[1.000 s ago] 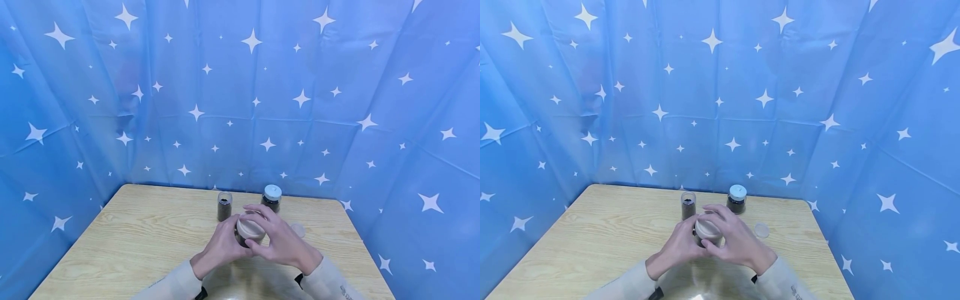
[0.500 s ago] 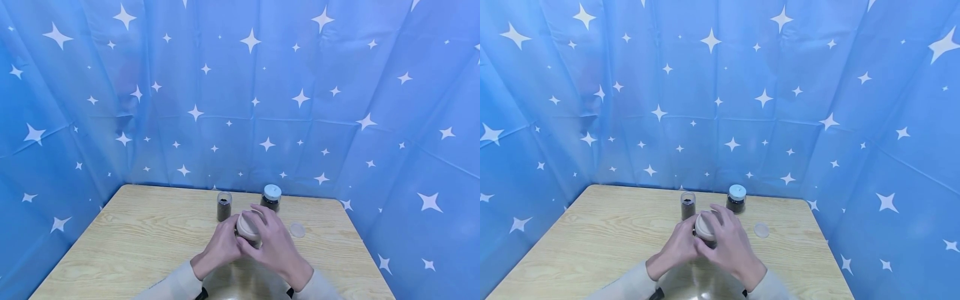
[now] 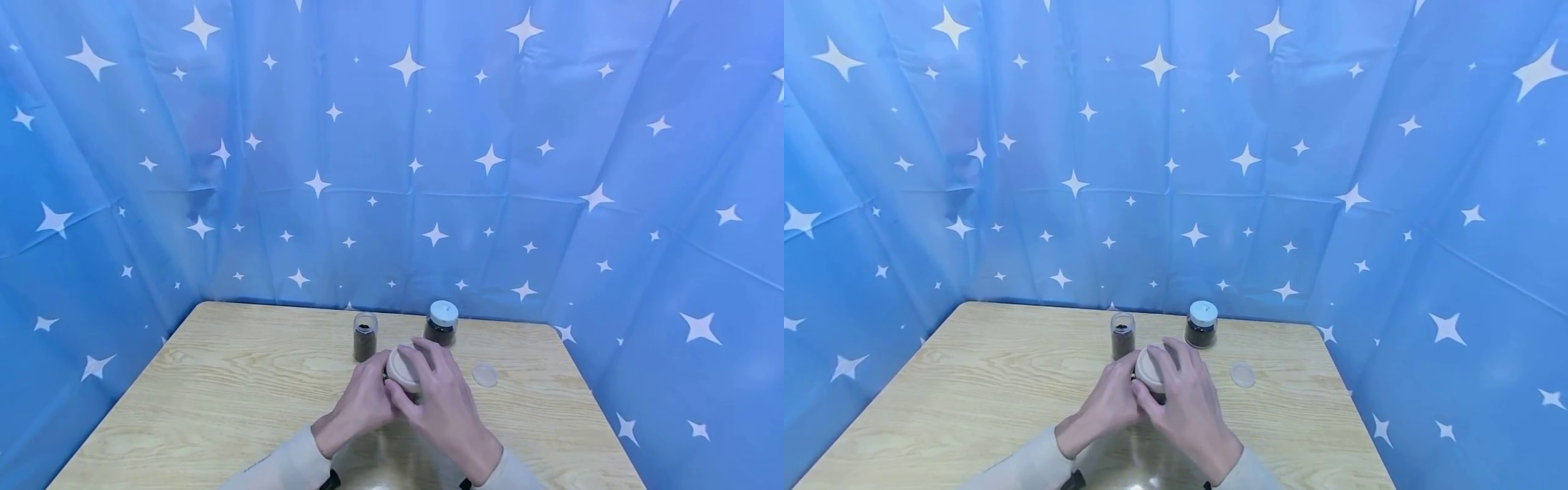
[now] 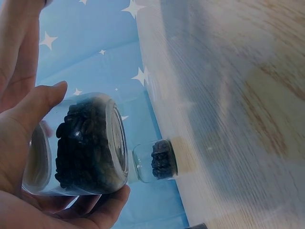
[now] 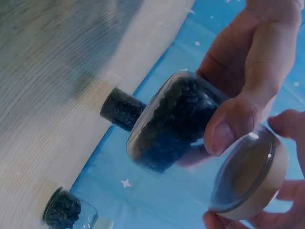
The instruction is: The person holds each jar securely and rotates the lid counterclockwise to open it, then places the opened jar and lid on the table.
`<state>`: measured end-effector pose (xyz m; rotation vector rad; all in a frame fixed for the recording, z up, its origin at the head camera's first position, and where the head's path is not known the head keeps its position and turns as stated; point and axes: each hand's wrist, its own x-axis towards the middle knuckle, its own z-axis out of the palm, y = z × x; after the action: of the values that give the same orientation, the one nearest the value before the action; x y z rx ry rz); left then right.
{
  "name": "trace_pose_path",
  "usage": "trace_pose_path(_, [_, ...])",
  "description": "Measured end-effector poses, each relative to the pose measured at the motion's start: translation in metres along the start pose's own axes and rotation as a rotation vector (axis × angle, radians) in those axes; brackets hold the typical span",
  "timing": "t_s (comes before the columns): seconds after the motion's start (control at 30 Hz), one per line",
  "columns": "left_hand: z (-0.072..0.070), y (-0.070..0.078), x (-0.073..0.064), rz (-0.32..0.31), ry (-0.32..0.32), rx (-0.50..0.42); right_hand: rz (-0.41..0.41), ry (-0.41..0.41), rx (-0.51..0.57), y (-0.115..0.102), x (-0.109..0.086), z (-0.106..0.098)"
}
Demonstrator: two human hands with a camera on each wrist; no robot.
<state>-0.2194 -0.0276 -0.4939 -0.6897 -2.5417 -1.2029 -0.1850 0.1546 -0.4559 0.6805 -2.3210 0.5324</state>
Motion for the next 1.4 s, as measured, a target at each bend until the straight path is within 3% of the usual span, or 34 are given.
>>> trace_pose_path(0.57, [-0.001, 0.004, 0.002, -0.043, -0.057, -0.035, 0.003, 0.005, 0.002, 0.003, -0.002, -0.002])
trace_pose_path(1.1, [0.0, 0.006, -0.001, 0.004, -0.006, -0.012, -0.045, 0.024, 0.007, 0.007, -0.004, -0.002])
trace_pose_path(1.4, [-0.001, 0.005, -0.002, -0.029, -0.036, -0.035, -0.1, -0.056, 0.06, 0.016, -0.005, -0.005])
